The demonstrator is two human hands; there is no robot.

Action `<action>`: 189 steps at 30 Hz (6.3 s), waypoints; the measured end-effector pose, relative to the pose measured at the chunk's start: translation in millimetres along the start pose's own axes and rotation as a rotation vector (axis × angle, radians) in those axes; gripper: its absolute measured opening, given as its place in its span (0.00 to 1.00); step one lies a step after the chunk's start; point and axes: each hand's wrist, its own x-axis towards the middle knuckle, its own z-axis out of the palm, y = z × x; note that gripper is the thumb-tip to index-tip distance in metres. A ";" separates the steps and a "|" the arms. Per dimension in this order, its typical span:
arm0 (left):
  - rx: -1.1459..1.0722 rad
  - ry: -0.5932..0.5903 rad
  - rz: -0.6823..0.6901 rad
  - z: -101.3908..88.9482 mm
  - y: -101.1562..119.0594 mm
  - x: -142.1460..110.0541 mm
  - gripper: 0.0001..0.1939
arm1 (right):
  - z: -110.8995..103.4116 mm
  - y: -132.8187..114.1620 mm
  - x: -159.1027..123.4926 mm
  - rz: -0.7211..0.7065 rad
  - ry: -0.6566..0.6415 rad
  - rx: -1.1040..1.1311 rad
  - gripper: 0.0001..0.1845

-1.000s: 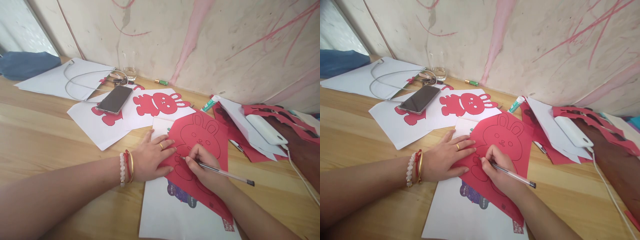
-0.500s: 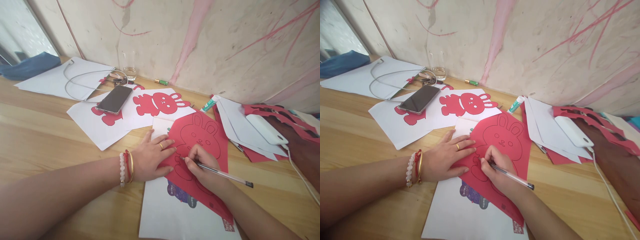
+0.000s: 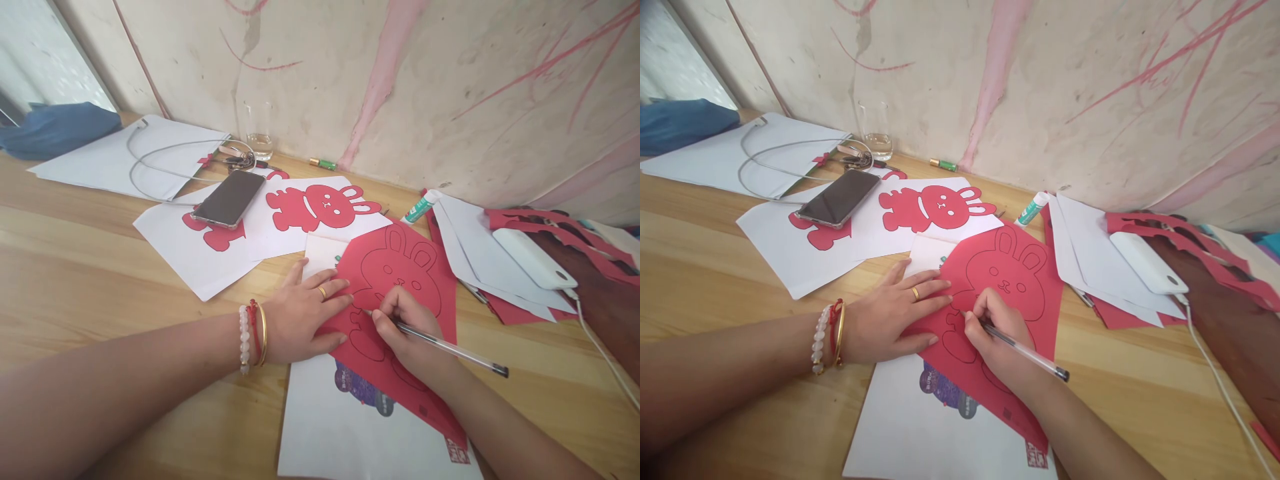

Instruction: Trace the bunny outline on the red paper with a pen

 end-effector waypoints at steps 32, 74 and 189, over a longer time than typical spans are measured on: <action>0.046 0.009 0.004 -4.9 -2.8 -1.9 0.26 | -5.3 -1.8 13.9 0.032 0.117 0.433 0.14; 0.177 0.079 0.105 -8.5 7.6 -5.8 0.15 | -7.6 -17.9 52.8 -0.138 0.207 0.464 0.12; -0.199 0.145 0.011 -0.8 -7.8 2.4 0.12 | -3.0 -6.7 15.9 -0.044 -0.104 0.084 0.12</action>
